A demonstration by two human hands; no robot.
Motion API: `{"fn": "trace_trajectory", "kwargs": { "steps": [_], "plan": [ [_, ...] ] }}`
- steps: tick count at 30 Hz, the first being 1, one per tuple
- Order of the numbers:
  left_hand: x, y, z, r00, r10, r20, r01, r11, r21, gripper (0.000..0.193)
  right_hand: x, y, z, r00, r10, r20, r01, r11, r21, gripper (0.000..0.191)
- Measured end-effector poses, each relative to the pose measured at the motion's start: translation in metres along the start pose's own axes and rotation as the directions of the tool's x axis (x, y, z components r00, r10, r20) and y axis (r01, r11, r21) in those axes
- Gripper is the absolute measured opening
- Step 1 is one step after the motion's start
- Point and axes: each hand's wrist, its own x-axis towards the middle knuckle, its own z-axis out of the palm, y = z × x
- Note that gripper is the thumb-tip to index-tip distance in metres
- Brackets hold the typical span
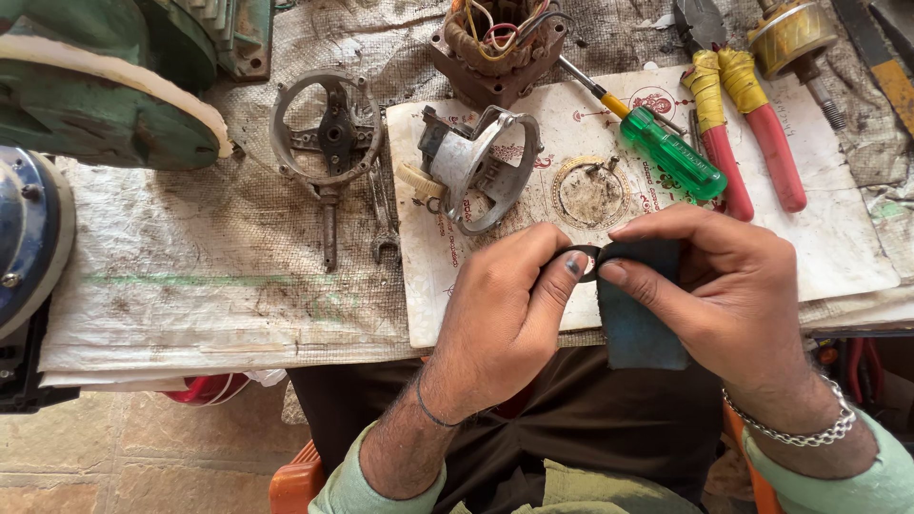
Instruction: The person handles a disassembled electric motor end bell on a cluttered workbench, then picks up a small metal bracket and sands its edges by hand using a piece of sandpaper, repeatedly rubbing the sandpaper around the part's edges and holes for the rest of the clip.
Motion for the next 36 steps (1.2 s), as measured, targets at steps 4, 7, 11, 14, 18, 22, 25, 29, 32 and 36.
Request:
{"fn": "trace_trajectory", "kwargs": {
  "steps": [4, 7, 11, 14, 18, 22, 25, 29, 32, 36],
  "plan": [
    [0.0009, -0.0017, -0.0001, 0.994, 0.066, 0.088, -0.076, 0.990, 0.121, 0.021, 0.0017, -0.0047, -0.0001, 1.000, -0.015, -0.020, 0.015, 1.000, -0.001, 0.024],
    [-0.0003, -0.0015, 0.0001, 0.996, 0.068, 0.052, -0.073, 0.994, 0.085, 0.018, 0.0024, -0.0065, -0.0006, 0.999, -0.008, 0.034, 0.010, 0.999, -0.042, 0.024],
    [0.0000, -0.0012, 0.0012, 0.997, 0.058, 0.060, -0.065, 0.991, 0.115, 0.020, 0.0023, -0.0070, -0.0005, 1.000, -0.022, 0.000, 0.022, 1.000, 0.007, 0.023],
    [0.0000, -0.0005, 0.0014, 1.000, 0.005, 0.024, -0.007, 0.998, 0.059, 0.018, 0.0028, -0.0072, -0.0009, 1.000, 0.002, 0.022, -0.002, 1.000, -0.004, 0.022],
    [0.0002, 0.0005, 0.0025, 0.999, 0.041, 0.026, -0.044, 0.995, 0.094, 0.020, 0.0032, -0.0074, -0.0005, 1.000, 0.003, 0.006, -0.003, 1.000, 0.013, 0.022],
    [-0.0003, -0.0004, 0.0019, 0.999, -0.053, -0.002, 0.053, 0.998, -0.024, 0.019, 0.0022, -0.0076, -0.0011, 0.999, -0.005, 0.037, 0.007, 0.999, -0.045, 0.023],
    [-0.0008, -0.0019, 0.0031, 1.000, 0.009, -0.004, -0.009, 1.000, 0.003, 0.020, 0.0019, -0.0068, -0.0005, 1.000, 0.000, -0.016, 0.000, 1.000, 0.020, 0.022],
    [-0.0023, -0.0040, 0.0022, 1.000, -0.018, -0.015, 0.017, 0.999, -0.028, 0.020, 0.0019, -0.0070, 0.0001, 0.999, -0.010, 0.044, 0.010, 1.000, -0.002, 0.022],
    [-0.0023, -0.0043, 0.0019, 0.999, -0.036, -0.015, 0.035, 0.998, -0.054, 0.020, 0.0018, -0.0080, 0.0012, 0.999, 0.005, 0.035, -0.006, 1.000, 0.022, 0.023],
    [-0.0018, -0.0031, 0.0011, 0.999, -0.028, -0.023, 0.027, 0.999, -0.045, 0.019, 0.0018, -0.0081, 0.0025, 0.998, 0.063, -0.011, -0.062, 0.996, 0.064, 0.025]
  ]
}}
